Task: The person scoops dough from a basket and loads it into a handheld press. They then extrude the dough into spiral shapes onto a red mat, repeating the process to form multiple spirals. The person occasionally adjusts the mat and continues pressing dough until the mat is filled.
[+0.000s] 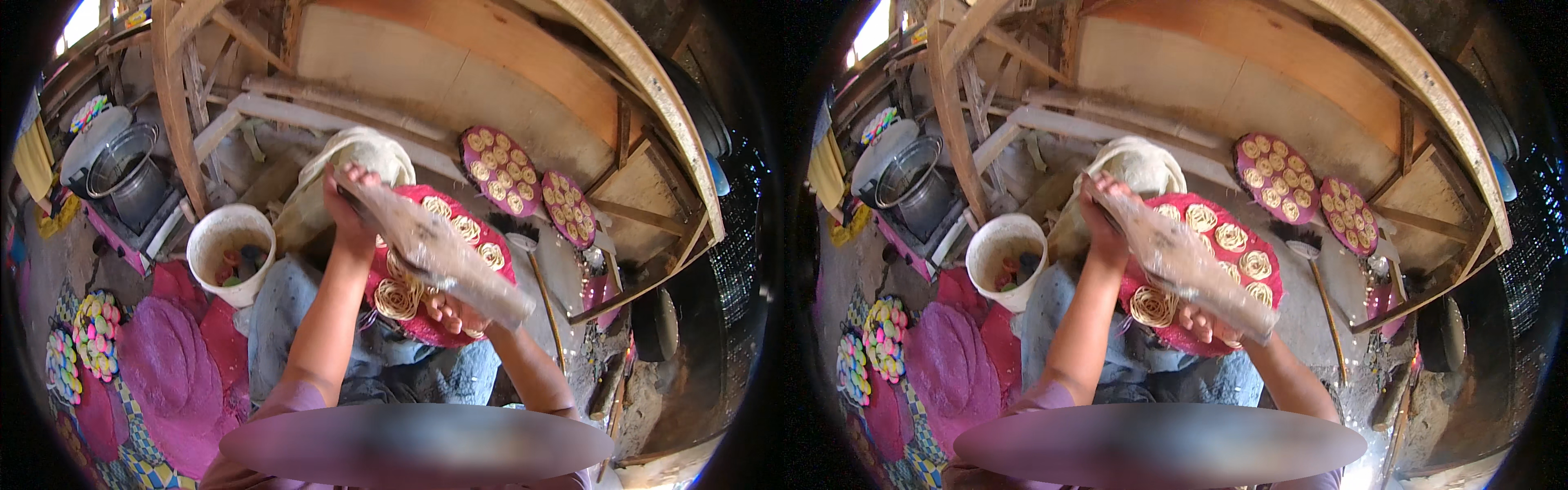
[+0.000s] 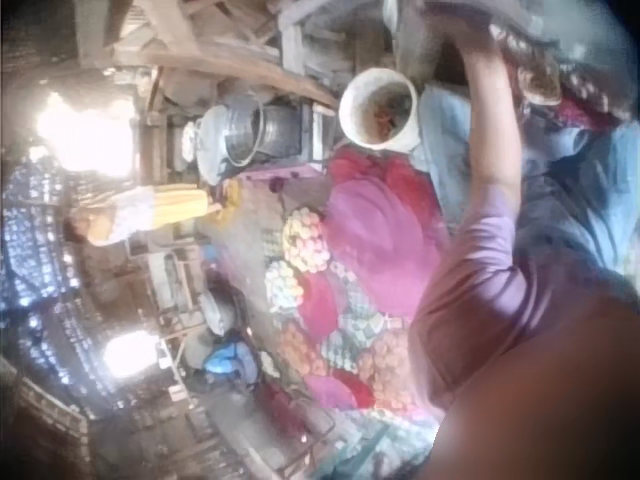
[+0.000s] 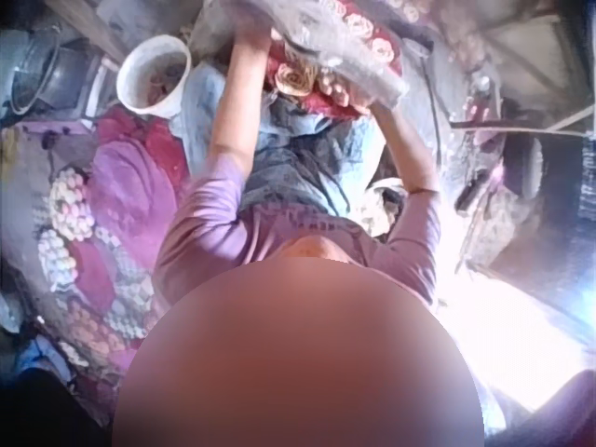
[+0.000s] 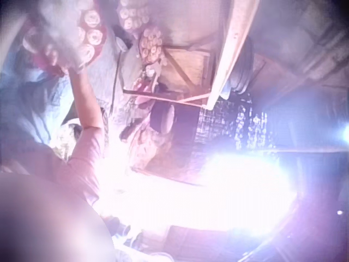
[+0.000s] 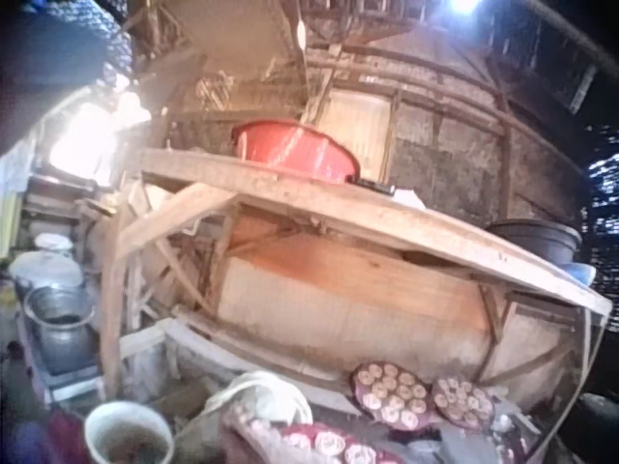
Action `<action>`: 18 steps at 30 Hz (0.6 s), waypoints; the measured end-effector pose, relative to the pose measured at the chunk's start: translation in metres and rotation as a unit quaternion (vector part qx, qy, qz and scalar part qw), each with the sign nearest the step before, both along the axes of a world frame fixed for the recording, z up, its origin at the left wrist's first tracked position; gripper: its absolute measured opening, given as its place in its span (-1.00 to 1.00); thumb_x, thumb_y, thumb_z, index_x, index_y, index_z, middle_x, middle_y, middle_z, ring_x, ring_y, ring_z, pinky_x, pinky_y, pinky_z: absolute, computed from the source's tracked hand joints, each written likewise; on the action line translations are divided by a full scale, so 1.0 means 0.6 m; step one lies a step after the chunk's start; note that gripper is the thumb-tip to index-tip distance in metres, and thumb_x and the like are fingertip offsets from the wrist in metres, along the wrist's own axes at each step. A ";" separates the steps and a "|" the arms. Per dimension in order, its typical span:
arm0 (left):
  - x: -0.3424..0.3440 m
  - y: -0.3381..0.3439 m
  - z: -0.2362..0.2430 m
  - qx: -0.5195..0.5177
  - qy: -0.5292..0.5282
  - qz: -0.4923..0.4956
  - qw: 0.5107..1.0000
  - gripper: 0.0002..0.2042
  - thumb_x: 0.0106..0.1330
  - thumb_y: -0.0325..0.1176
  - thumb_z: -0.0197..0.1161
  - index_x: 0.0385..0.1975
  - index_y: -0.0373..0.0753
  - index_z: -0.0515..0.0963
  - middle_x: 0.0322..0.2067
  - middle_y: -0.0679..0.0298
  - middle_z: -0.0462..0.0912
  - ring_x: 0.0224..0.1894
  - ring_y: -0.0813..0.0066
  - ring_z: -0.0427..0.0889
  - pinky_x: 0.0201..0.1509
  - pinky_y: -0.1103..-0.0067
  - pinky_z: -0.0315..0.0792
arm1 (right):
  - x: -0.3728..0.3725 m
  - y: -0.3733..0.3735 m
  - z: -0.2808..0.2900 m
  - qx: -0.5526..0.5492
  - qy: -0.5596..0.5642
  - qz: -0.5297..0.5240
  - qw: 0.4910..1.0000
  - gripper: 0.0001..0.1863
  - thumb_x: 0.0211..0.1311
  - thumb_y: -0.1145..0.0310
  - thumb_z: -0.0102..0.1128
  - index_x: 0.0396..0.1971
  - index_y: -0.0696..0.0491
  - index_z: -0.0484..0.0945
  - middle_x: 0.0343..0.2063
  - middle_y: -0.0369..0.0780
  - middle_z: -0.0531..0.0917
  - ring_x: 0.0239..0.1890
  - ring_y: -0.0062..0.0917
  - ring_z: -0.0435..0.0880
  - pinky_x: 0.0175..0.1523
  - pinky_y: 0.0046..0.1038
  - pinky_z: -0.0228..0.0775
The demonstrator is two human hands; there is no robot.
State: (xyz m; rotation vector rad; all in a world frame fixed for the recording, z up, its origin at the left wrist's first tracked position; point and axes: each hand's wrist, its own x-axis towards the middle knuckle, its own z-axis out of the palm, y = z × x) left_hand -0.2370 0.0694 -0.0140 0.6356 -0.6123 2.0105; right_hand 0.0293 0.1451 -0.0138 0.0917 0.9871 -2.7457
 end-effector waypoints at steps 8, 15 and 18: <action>-0.104 -0.195 0.116 0.026 0.047 0.122 0.991 -0.62 0.38 0.13 -0.07 -0.45 0.01 0.52 -0.54 0.51 0.57 -0.37 0.51 0.52 -0.11 0.41 0.37 | -0.056 -0.120 0.064 0.959 0.040 -0.012 0.280 -0.37 0.09 0.49 0.01 0.26 -0.05 0.36 -0.02 -0.14 0.59 -0.14 -0.29 0.65 -0.03 -0.23 0.48; -0.133 -0.474 0.201 -0.038 0.357 0.277 0.892 -0.46 0.41 0.15 -0.19 -0.78 0.03 0.40 -0.85 0.55 0.49 -0.86 0.65 0.40 -0.64 0.64 0.23 | 0.069 -0.090 0.209 0.783 -0.080 -0.172 0.593 -0.69 0.33 0.36 0.09 0.00 0.14 0.56 -0.57 -0.19 0.51 -0.58 -0.55 0.49 -0.43 -0.39 0.34; -0.068 -0.505 0.191 -0.134 0.381 0.399 0.823 -0.37 0.40 0.22 -0.22 -0.78 -0.10 0.44 -0.86 0.39 0.49 -0.88 0.56 0.44 -0.69 0.62 0.43 | 0.147 -0.113 0.164 0.496 -0.193 -0.033 0.846 -0.72 0.42 0.33 0.00 -0.16 0.19 0.65 -0.49 -0.22 0.63 -0.48 -0.65 0.56 -0.36 -0.55 0.45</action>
